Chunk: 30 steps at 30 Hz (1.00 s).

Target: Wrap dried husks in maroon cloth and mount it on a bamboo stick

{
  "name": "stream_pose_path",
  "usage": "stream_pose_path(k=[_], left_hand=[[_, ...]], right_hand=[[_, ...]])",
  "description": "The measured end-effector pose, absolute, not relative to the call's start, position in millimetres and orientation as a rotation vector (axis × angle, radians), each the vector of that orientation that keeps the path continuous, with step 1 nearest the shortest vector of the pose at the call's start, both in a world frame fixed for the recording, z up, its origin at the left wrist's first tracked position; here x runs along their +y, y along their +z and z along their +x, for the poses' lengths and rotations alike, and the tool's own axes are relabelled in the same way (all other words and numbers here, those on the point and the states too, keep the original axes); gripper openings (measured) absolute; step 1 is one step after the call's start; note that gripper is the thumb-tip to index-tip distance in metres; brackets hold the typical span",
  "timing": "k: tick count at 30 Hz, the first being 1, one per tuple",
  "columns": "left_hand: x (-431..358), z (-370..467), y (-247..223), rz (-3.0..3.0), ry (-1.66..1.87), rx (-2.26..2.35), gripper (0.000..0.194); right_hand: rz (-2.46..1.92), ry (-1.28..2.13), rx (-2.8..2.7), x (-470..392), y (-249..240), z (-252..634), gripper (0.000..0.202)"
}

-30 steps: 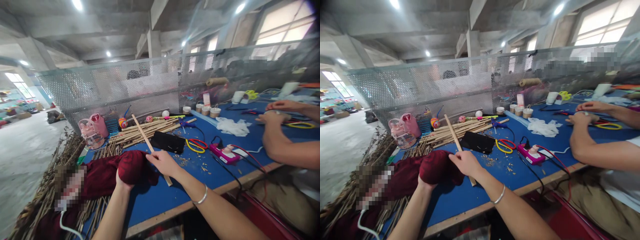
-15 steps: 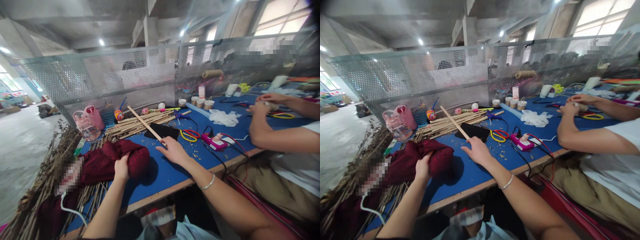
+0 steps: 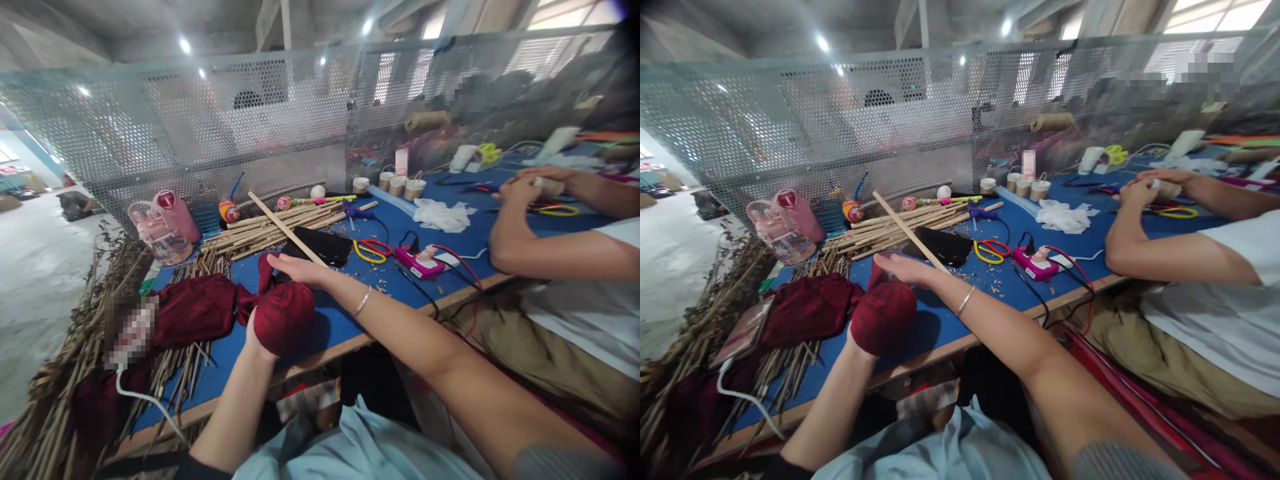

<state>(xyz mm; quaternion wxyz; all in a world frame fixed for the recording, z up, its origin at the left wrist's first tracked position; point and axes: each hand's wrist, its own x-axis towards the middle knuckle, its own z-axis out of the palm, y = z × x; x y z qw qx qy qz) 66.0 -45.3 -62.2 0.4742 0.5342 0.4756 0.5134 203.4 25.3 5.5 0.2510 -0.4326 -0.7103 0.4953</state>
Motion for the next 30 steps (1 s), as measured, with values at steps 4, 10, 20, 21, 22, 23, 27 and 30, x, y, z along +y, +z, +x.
stream_pose_path(k=[4,10,20,21,22,23,27,30], left_hand=[[-49.9,67.8,-58.5,1.266,1.223,1.225,0.042],[-67.8,71.4,-37.7,0.835,1.517,1.258,0.045],[-73.2,72.8,-20.2,0.866,1.334,1.663,0.038],[-68.2,70.2,-23.5,0.945,1.321,1.661,0.036],[-63.0,67.5,-27.1,1.065,1.306,1.638,0.032],[-57.6,65.0,-30.4,1.214,1.29,1.597,0.029],[-39.4,60.1,-33.6,1.662,1.273,1.458,0.016],[-32.7,62.3,-28.7,1.659,1.308,1.462,0.01]], right_hand=[[-1.312,0.884,-2.061,20.6,21.1,216.2,0.051],[-1.104,0.87,-2.078,-67.1,7.4,224.0,0.116],[-0.99,0.872,-1.915,-59.8,-30.5,214.8,0.088],[-1.059,0.915,-1.947,-57.3,-30.5,216.5,0.092],[-1.12,0.946,-1.997,-54.3,-29.8,218.1,0.097],[-1.145,0.964,-2.067,-50.4,-28.2,219.4,0.101],[-0.976,1.025,-2.261,-27.0,-14.3,219.3,0.09],[-0.891,1.047,-2.264,-10.4,-6.8,214.5,0.063]])
